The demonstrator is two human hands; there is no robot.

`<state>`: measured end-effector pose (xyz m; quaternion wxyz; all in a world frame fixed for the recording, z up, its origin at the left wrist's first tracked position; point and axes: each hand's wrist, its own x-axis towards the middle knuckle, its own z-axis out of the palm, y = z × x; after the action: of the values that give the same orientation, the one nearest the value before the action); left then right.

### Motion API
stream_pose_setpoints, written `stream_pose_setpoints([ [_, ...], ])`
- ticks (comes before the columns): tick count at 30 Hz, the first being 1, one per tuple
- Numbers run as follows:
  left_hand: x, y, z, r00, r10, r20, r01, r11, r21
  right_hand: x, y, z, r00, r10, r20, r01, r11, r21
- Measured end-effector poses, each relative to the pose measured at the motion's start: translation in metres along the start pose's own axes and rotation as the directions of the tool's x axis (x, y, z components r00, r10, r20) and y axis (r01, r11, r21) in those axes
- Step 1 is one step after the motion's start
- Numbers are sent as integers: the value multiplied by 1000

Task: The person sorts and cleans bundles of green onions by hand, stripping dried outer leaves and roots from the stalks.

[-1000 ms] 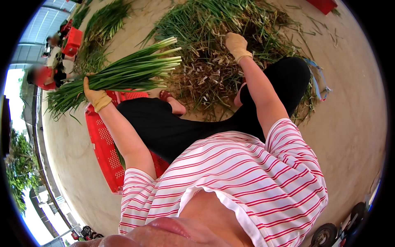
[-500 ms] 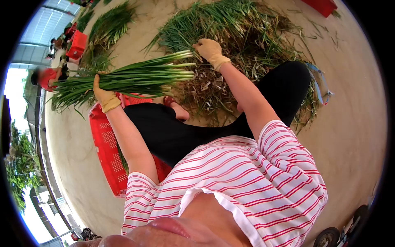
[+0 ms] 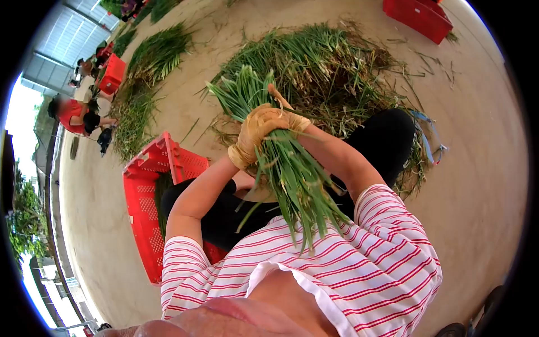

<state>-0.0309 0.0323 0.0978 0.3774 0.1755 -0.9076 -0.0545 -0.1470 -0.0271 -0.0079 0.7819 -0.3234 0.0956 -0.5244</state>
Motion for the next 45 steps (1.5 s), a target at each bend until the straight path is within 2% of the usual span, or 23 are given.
stream_pose_setpoints([
  [3, -22, 2, 13, 956, 14, 294, -84, 970, 227, -10, -28, 23, 976, -75, -206, 36, 981, -190],
  [5, -31, 3, 9, 861, -39, 507, -220, 870, 441, 8, -41, 7, 887, 453, 90, -461, 857, 230],
  [8, -40, 15, -5, 877, -106, 469, -188, 822, 538, 7, -56, 24, 924, 345, -165, -353, 936, -19],
  [9, -44, 19, -17, 891, -153, 428, -144, 798, 585, 4, -60, 24, 960, 261, -96, -270, 958, -94],
  [11, -43, 21, -50, 938, -338, 76, 243, 799, 549, 5, -60, 25, 974, 213, -79, -223, 961, -166],
  [12, -42, 19, -50, 937, -343, 73, 248, 795, 553, 6, -57, 28, 983, 177, -58, -185, 954, -237],
  [13, -41, 13, -51, 842, -465, -273, 496, 867, 55, 4, -56, 42, 982, 188, -17, -187, 958, -218],
  [14, -43, 8, -52, 585, -660, -471, 449, 748, -489, 3, -46, 47, 982, 189, 0, -184, 956, -229],
  [15, -59, -3, -43, 578, -659, -482, 451, 750, -484, 2, -36, 53, 988, 152, 17, -141, 948, -284],
  [17, -96, -30, -10, 520, -844, 129, 256, 10, -967, -6, -9, 67, 996, 80, 36, -63, 936, -347],
  [18, -99, -18, 7, 404, -888, 220, 281, -109, -954, -11, 10, 64, 999, 19, 25, -6, 898, -439],
  [21, -139, -24, 42, 420, -846, 329, 294, -217, -931, -28, 25, 50, 947, -202, 251, 321, 535, -781],
  [22, -146, -19, 50, 384, -852, 357, 269, -266, -926, -33, 23, 47, 952, -189, 240, 305, 530, -791],
  [24, -159, -20, 61, 435, -778, 454, 221, -397, -891, -38, 18, 40, 936, -152, 318, 331, 73, -941],
  [25, -162, -20, 65, 490, -693, 529, 196, -504, -841, -41, 17, 37, 960, -71, 271, 273, 25, -962],
  [28, -137, -2, 54, 541, -585, 604, 286, -548, -786, -51, 3, 36, 952, 24, 304, 305, -82, -949],
  [29, -150, -12, 73, 549, -594, 588, 327, -495, -805, -54, -18, 49, 957, 203, 206, 216, -30, -976],
  [30, -143, -4, 73, 552, -585, 594, 326, -504, -800, -54, -54, 78, 814, 556, -168, -236, 52, -970],
  [32, -117, 16, 63, 617, -638, 461, 205, -435, -877, -41, -86, 52, 884, 464, 55, 95, -64, -993],
  [36, -112, 13, 65, 664, -580, 471, 209, -460, -863, 10, -176, 50, 968, -15, -252, -253, -64, -965],
  [37, -108, 15, 65, 660, -588, 468, 185, -476, -860, 15, -180, 52, 968, -19, -251, -251, -64, -966],
  [39, -114, 7, 70, 659, -573, 487, 220, -472, -854, 26, -178, 54, 918, -324, 228, 155, -237, -959],
  [45, -101, 16, 61, 600, -578, 553, 370, -412, -833, 41, -152, 35, 943, -240, 229, 63, -549, -834],
])
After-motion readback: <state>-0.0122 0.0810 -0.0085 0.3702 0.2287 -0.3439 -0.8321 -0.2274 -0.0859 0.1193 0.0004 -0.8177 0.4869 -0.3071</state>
